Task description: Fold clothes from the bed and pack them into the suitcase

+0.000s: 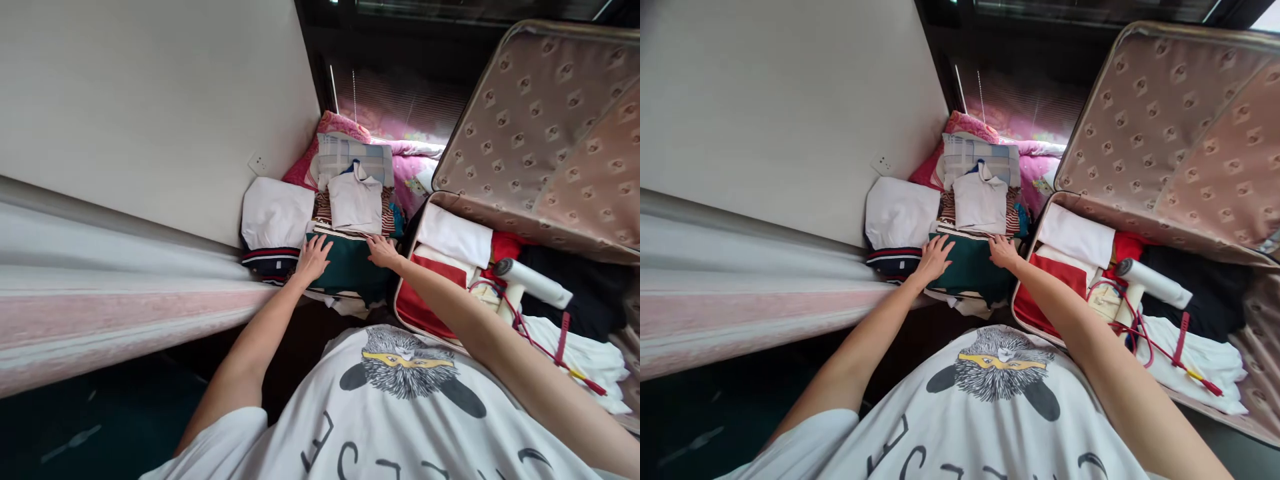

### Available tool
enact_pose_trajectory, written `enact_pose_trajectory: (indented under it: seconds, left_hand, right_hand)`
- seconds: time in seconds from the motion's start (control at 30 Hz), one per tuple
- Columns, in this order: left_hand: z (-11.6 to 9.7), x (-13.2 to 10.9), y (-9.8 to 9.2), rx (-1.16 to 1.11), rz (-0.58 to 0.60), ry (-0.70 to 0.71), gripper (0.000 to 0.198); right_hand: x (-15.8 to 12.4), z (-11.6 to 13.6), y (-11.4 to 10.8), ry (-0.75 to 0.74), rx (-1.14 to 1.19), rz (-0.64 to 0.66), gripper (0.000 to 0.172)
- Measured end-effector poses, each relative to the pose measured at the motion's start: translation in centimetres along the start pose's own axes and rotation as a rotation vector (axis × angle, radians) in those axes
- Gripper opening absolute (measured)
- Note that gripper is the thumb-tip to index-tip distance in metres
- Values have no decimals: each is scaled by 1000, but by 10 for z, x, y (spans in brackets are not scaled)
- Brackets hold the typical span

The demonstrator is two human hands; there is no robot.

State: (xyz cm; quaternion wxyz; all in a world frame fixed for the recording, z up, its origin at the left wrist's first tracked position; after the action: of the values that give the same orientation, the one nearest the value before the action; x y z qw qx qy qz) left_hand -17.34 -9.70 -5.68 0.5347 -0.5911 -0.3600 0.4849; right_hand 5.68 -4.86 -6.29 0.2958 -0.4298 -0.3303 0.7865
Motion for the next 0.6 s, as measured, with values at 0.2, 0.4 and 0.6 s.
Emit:
enact_pose_trajectory:
  seconds: [0.2, 0.4, 0.6]
  left_hand:
    - [6, 29, -2, 108, 112, 43, 95]
    - [-1, 41, -3, 141, 166, 119, 82]
    - [7, 33, 6, -40, 233, 157, 49]
  right_hand:
    - [26, -8, 9, 61, 19, 48, 70]
    - [27, -12, 12, 114, 135, 85, 56]
    - [10, -15, 20, 248, 420, 64, 53]
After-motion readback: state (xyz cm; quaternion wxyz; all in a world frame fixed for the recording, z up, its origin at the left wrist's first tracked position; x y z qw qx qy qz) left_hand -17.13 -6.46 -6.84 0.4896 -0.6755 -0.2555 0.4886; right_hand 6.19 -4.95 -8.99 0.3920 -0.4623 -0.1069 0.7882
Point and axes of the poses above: each hand's wrist, its own x-axis towards the middle knuckle, its own y-axis out of the palm, z = x × y, the point moved 5 cm from there along x, towards the middle knuckle, and after that the axes turned 11 degrees about x, right-handed, at the moved point
